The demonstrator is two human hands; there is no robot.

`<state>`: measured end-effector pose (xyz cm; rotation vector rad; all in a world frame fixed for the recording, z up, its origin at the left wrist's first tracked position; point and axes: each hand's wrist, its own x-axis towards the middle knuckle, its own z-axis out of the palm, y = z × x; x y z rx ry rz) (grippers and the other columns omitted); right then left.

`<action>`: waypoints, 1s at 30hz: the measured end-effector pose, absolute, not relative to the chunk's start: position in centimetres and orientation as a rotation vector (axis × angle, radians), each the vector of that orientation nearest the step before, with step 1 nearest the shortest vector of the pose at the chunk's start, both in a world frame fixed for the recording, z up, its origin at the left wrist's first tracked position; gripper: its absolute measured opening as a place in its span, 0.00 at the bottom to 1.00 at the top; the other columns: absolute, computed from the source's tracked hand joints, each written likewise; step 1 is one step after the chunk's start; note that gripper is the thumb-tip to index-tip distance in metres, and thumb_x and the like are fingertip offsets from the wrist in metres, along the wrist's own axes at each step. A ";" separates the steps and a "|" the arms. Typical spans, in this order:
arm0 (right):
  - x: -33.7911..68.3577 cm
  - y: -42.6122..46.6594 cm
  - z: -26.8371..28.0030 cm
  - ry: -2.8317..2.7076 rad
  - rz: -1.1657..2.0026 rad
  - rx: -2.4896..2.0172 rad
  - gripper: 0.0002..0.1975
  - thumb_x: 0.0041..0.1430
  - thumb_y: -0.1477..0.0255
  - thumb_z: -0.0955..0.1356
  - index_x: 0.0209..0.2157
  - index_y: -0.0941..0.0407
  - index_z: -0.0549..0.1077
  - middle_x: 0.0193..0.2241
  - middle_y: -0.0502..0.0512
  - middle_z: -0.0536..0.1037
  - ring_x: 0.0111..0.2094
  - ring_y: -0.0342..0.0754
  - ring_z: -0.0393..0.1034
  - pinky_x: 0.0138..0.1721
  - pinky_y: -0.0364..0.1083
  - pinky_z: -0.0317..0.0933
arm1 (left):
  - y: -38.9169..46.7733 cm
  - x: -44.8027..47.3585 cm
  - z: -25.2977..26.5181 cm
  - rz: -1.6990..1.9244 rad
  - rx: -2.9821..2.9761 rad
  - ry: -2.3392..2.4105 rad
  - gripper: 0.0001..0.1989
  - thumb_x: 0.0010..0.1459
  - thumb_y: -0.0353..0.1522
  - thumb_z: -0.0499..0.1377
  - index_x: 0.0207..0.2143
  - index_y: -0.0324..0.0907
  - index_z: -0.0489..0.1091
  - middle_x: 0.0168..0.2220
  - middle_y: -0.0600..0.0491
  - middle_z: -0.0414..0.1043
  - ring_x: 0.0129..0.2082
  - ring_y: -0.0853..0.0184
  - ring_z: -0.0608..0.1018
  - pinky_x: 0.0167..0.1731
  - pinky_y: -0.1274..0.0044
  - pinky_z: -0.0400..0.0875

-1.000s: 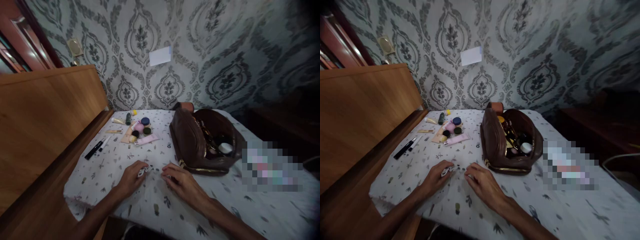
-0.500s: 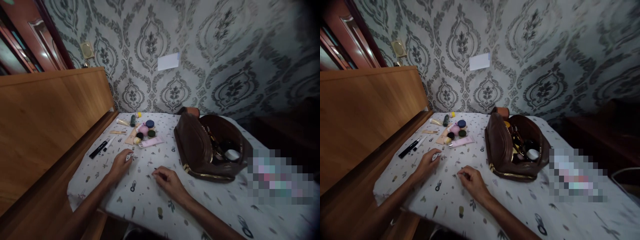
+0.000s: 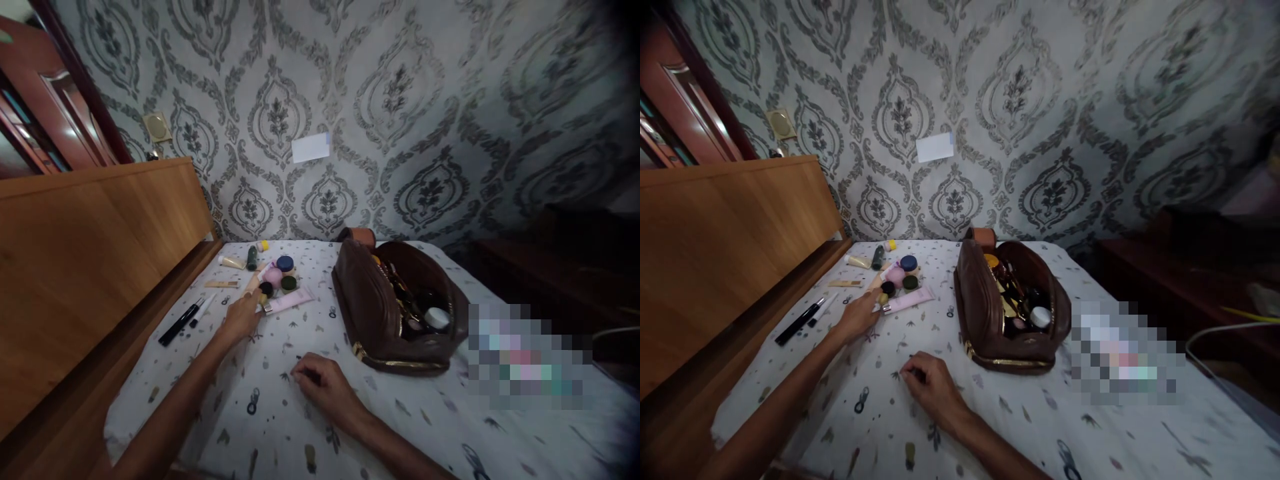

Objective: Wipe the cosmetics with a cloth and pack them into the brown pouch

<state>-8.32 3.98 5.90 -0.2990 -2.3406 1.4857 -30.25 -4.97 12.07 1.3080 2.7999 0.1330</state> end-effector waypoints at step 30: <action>-8.2 4.0 6.3 -2.324 1.569 -0.317 0.09 0.53 0.80 0.65 0.28 0.58 0.78 0.24 0.50 0.75 0.27 0.43 0.68 0.30 0.40 0.58 | -5.6 -35.6 11.3 0.659 1.313 2.754 0.20 0.59 0.33 0.48 0.49 0.40 0.72 0.43 0.52 0.79 0.38 0.63 0.78 0.40 0.74 0.71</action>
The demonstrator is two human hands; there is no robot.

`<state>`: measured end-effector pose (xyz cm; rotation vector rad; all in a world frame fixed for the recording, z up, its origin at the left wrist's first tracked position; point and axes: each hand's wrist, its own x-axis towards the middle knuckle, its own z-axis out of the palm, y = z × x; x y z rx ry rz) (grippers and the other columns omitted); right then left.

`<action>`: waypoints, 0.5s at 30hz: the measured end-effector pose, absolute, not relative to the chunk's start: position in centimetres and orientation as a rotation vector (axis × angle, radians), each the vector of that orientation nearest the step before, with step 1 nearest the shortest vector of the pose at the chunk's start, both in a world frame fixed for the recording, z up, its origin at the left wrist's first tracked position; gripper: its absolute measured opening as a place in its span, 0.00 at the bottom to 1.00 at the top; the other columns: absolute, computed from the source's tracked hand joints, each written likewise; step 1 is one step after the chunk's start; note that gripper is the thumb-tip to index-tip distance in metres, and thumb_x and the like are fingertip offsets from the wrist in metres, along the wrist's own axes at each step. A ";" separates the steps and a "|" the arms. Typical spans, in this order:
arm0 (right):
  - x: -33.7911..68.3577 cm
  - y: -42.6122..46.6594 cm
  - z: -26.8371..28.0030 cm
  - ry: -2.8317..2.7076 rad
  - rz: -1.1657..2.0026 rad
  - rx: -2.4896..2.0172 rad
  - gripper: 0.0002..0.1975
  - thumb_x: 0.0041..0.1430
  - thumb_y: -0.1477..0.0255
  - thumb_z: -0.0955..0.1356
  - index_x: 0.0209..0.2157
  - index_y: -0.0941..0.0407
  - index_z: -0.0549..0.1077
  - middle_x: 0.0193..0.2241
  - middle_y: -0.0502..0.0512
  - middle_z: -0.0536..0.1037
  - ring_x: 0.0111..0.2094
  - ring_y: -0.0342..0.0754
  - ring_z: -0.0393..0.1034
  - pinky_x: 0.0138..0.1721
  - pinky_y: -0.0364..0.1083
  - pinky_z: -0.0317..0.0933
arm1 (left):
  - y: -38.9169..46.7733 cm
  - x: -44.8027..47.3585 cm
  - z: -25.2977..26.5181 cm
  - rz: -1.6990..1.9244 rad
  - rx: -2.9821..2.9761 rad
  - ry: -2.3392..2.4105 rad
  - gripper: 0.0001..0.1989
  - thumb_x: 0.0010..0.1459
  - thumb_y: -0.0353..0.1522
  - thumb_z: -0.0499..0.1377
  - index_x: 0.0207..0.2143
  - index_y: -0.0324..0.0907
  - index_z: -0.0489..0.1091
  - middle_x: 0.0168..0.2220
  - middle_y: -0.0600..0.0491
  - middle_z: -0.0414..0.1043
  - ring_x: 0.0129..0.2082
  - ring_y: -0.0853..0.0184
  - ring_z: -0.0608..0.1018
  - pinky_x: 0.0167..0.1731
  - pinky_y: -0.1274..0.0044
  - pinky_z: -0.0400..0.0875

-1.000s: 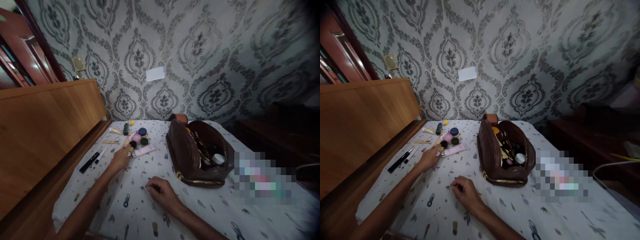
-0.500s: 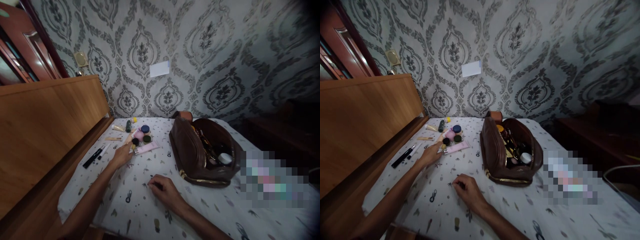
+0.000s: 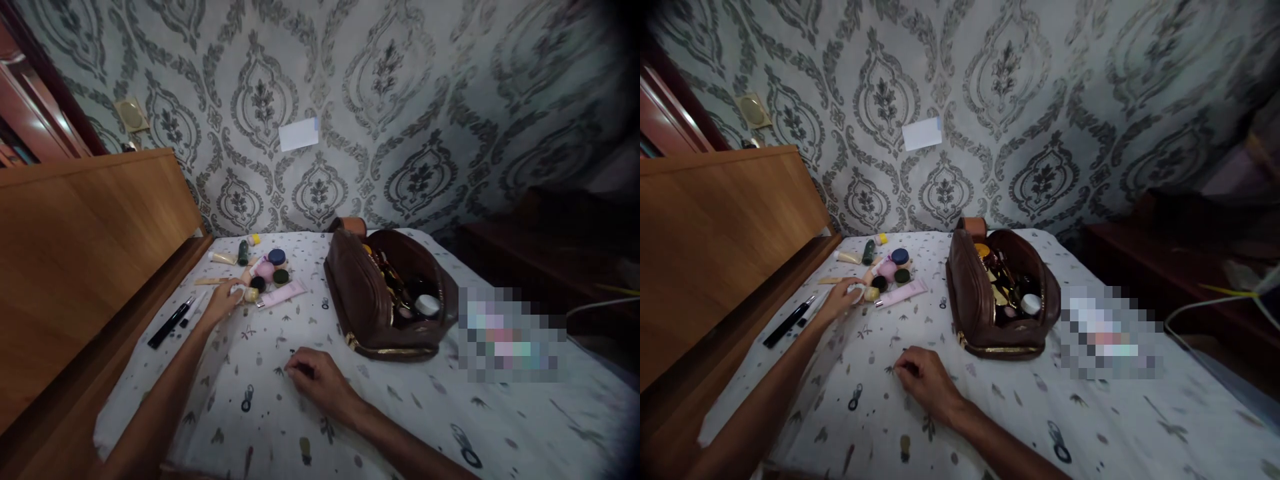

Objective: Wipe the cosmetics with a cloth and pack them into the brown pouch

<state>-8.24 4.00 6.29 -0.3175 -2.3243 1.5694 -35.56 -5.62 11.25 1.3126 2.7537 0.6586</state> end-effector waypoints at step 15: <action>-7.9 3.9 6.7 -2.291 1.617 -0.339 0.09 0.50 0.83 0.67 0.28 0.57 0.79 0.25 0.48 0.75 0.25 0.40 0.65 0.27 0.38 0.56 | 2.6 -37.0 12.9 0.211 1.075 3.002 0.20 0.61 0.40 0.51 0.49 0.41 0.73 0.49 0.40 0.77 0.50 0.50 0.77 0.39 0.70 0.70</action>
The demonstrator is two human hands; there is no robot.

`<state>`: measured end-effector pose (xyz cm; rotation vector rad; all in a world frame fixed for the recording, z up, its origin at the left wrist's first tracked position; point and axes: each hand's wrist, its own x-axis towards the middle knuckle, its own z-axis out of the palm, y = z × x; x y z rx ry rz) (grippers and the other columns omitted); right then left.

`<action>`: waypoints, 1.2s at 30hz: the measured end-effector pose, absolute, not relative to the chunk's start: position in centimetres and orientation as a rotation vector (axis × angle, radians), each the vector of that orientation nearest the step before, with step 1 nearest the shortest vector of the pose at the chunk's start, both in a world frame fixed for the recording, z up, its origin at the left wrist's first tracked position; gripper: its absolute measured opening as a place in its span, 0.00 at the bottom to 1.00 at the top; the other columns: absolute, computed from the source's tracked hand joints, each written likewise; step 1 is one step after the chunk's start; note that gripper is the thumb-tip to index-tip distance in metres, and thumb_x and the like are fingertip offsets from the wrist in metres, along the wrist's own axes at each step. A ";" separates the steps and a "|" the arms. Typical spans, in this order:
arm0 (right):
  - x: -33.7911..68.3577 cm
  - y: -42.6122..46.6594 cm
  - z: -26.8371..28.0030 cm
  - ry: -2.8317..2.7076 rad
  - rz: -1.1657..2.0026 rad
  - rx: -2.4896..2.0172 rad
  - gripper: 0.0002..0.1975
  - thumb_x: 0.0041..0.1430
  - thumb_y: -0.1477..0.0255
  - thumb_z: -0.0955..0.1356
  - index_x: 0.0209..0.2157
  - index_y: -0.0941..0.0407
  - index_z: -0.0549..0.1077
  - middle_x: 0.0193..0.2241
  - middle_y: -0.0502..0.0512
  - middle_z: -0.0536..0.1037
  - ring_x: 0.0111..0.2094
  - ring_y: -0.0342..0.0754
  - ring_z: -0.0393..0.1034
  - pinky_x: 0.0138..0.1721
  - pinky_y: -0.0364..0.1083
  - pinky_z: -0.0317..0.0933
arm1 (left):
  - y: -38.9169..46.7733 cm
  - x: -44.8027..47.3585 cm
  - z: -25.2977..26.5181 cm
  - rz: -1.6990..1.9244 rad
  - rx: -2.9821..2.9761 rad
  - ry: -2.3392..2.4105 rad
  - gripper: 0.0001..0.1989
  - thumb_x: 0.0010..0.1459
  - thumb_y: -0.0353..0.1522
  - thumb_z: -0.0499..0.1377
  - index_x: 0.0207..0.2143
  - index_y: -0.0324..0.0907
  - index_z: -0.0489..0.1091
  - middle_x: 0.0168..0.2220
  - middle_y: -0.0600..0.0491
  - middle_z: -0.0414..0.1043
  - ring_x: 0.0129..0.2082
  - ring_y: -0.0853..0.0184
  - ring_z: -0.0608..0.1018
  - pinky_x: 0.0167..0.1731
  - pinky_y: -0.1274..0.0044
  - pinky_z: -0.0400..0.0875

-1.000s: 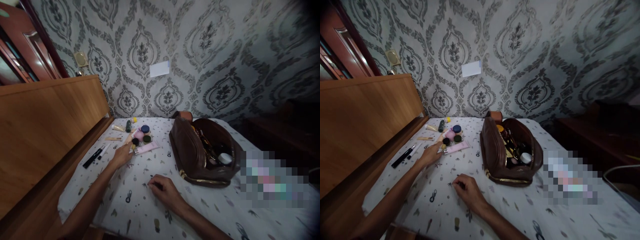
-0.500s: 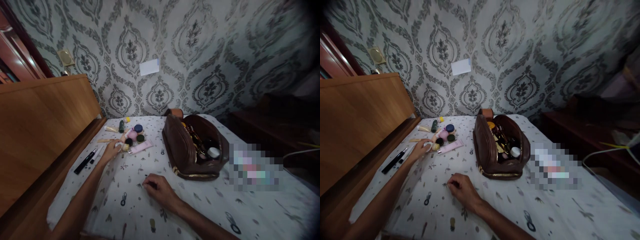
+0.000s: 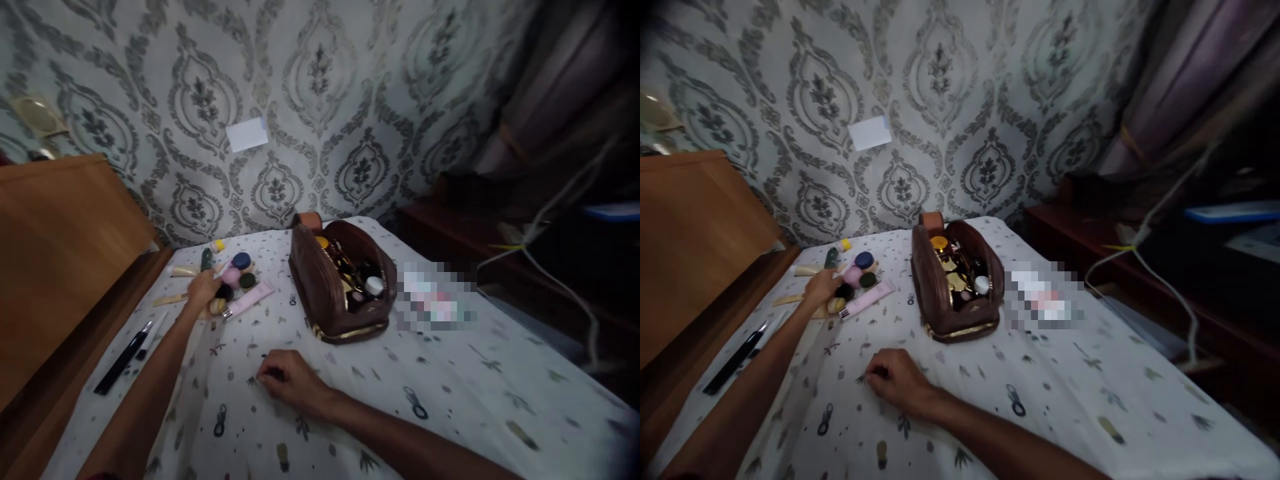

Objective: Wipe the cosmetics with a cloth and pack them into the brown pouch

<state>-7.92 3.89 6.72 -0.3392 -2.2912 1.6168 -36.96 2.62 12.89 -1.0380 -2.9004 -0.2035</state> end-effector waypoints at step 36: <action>-8.8 5.8 6.3 -1.020 2.520 -0.403 0.22 0.44 0.66 0.78 0.40 0.58 0.75 0.31 0.53 0.81 0.29 0.43 0.77 0.30 0.40 0.67 | -7.4 -21.8 13.2 -1.072 -1.347 -2.302 0.15 0.64 0.41 0.50 0.46 0.42 0.67 0.43 0.47 0.75 0.47 0.59 0.75 0.49 0.69 0.70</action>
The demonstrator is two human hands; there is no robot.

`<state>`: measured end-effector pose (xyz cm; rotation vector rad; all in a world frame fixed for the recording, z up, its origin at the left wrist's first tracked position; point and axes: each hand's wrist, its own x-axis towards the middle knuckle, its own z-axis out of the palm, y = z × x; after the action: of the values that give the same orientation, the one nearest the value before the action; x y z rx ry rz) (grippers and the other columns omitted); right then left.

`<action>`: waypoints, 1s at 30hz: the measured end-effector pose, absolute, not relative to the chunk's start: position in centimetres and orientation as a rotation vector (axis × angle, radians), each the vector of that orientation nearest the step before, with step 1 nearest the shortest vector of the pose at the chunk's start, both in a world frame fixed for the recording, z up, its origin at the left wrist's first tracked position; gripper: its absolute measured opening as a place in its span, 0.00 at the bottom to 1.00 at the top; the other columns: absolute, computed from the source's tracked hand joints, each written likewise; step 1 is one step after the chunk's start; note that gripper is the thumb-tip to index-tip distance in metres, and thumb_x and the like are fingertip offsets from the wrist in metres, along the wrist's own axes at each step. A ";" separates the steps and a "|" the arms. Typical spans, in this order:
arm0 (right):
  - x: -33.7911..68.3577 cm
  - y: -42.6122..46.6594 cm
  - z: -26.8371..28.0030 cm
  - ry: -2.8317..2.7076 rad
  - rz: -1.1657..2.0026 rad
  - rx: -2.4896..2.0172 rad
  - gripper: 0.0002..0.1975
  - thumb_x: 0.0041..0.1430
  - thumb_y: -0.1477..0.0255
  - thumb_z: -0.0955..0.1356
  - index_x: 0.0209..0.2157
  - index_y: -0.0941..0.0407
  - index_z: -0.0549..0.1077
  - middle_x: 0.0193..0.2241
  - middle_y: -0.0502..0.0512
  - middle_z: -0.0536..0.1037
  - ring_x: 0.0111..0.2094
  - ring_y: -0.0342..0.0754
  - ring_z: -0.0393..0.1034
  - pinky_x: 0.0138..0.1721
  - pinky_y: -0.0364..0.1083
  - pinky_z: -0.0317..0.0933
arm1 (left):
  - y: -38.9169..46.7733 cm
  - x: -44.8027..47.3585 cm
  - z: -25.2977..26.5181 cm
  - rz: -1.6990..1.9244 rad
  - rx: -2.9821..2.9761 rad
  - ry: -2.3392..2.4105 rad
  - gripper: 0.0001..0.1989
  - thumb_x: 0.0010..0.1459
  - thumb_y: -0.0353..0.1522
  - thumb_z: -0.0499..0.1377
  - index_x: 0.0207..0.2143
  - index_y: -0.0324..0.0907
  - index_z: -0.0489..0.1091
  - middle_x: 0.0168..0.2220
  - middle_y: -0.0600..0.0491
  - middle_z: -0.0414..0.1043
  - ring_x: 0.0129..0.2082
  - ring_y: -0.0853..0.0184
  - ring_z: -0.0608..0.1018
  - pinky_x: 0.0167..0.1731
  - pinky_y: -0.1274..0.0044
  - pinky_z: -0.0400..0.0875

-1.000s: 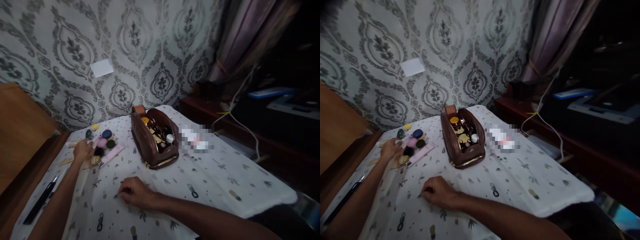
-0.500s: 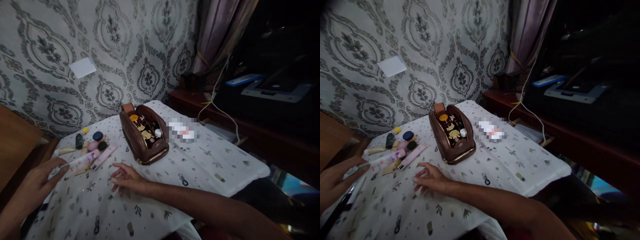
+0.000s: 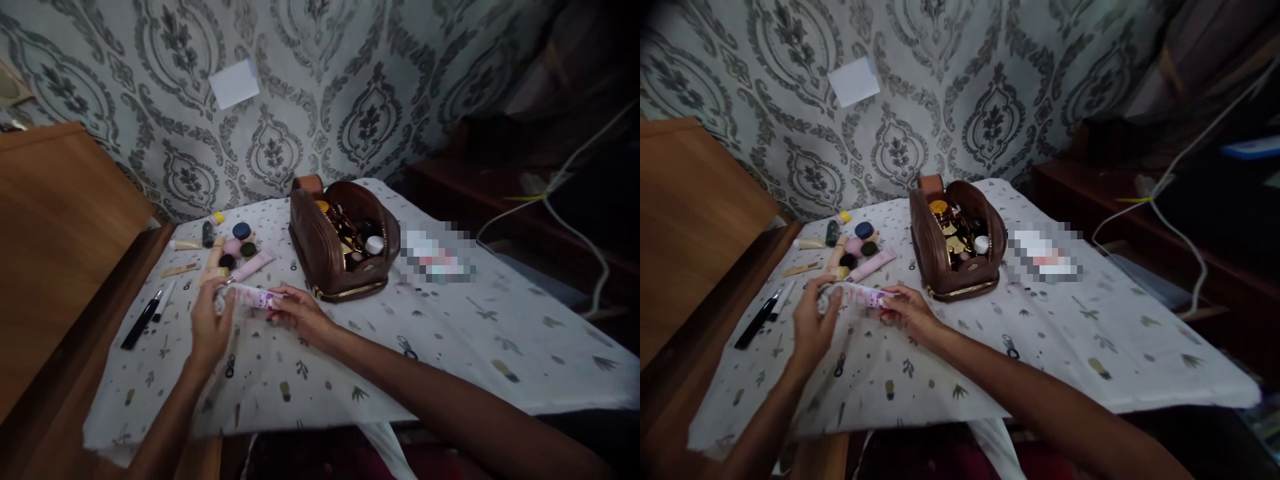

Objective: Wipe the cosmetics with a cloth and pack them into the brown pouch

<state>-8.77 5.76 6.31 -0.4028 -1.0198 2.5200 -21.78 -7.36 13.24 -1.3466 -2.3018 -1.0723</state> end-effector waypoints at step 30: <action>-8.1 5.5 6.8 -1.200 2.581 -0.381 0.24 0.43 0.63 0.80 0.39 0.58 0.74 0.31 0.52 0.80 0.31 0.43 0.76 0.31 0.39 0.63 | -4.6 -22.6 9.3 -2.954 -0.145 -2.092 0.15 0.47 0.39 0.68 0.34 0.41 0.70 0.21 0.61 0.66 0.16 0.75 0.67 0.16 0.83 0.57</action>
<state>-8.08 5.50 6.82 -0.3807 -1.2003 2.5805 -22.55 -4.58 9.28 -0.1454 -2.0921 -2.9544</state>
